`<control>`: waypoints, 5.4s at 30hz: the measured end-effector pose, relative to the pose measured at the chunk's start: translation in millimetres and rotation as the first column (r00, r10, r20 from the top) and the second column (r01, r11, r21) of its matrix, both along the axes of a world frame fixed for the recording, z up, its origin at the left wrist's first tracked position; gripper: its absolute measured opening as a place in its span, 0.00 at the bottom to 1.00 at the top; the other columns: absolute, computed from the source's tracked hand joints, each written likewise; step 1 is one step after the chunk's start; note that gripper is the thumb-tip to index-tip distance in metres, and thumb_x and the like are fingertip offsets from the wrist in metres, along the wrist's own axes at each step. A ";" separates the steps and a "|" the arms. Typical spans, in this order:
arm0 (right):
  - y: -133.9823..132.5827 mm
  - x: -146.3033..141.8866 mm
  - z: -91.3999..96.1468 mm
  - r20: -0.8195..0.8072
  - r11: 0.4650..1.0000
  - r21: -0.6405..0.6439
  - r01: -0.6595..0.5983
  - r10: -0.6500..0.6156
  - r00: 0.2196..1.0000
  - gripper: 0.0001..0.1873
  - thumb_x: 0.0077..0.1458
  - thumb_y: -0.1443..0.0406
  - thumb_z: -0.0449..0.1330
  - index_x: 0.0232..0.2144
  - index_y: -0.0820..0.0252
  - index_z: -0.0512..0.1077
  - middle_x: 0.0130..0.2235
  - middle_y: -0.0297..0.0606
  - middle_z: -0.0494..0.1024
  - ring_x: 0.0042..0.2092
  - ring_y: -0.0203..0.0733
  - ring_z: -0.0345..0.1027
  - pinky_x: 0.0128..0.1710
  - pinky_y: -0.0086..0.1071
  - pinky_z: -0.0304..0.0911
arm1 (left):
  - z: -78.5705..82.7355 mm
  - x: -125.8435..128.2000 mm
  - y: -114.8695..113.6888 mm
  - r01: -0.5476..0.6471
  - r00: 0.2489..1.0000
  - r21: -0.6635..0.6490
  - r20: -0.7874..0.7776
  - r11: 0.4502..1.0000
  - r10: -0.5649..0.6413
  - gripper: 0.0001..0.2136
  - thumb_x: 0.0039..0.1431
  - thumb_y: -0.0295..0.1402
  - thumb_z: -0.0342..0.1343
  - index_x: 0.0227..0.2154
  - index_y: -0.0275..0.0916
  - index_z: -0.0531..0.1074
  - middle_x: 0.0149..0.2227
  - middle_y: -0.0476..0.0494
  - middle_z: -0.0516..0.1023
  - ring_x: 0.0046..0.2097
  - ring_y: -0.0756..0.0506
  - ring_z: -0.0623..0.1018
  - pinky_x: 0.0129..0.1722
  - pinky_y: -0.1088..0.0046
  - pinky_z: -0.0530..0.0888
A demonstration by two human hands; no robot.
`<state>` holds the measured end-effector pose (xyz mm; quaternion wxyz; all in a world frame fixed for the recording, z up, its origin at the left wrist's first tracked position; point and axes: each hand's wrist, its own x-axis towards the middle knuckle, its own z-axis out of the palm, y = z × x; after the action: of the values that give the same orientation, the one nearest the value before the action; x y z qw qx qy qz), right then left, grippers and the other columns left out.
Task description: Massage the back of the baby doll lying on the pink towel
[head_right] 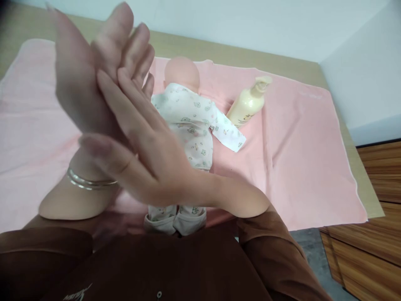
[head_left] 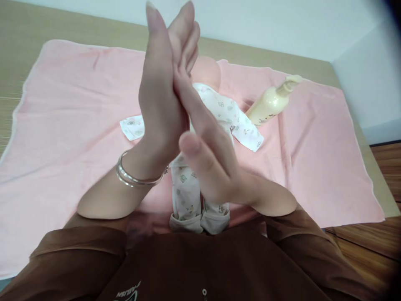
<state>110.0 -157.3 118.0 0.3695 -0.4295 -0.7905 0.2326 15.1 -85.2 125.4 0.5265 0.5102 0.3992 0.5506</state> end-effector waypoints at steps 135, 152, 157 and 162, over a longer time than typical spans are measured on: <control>135.5 59.0 -96.5 0.513 0.892 -0.064 0.447 -0.355 0.782 0.27 0.74 0.48 0.47 0.51 0.66 0.70 0.52 0.55 0.78 0.59 0.65 0.72 0.62 0.65 0.67 | -155.4 -14.4 87.4 -0.049 0.604 0.309 -0.748 0.950 0.275 0.15 0.68 0.41 0.57 0.54 0.46 0.74 0.55 0.33 0.76 0.65 0.25 0.72 0.68 0.40 0.67; 132.6 54.2 -95.4 0.522 0.864 -0.057 0.500 -0.401 0.753 0.24 0.73 0.51 0.49 0.52 0.66 0.69 0.55 0.56 0.77 0.61 0.65 0.69 0.65 0.63 0.63 | -127.5 -8.4 65.8 0.016 0.383 0.340 -0.871 0.940 0.309 0.07 0.71 0.38 0.57 0.45 0.41 0.69 0.53 0.30 0.74 0.60 0.25 0.72 0.61 0.39 0.68; 131.5 55.6 -89.2 0.572 0.873 -0.074 0.482 -0.358 0.738 0.25 0.75 0.51 0.46 0.54 0.67 0.69 0.57 0.57 0.75 0.63 0.66 0.68 0.66 0.64 0.62 | -118.9 -8.7 49.2 0.158 0.427 0.388 -0.856 0.908 0.291 0.03 0.73 0.33 0.53 0.41 0.41 0.67 0.52 0.30 0.74 0.58 0.26 0.74 0.60 0.44 0.71; 111.1 49.9 -81.8 0.647 0.910 -0.012 0.413 -0.308 0.697 0.28 0.76 0.56 0.43 0.61 0.74 0.67 0.60 0.63 0.74 0.66 0.68 0.67 0.68 0.63 0.62 | -118.7 -8.1 68.4 0.090 0.377 0.282 -0.897 0.955 0.229 0.06 0.73 0.29 0.52 0.37 0.41 0.67 0.49 0.29 0.75 0.56 0.31 0.75 0.60 0.49 0.73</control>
<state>159.9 -46.2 36.3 0.0857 -0.6567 -0.7470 0.0587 7.0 -16.8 6.7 0.1115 0.7820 0.5617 0.2460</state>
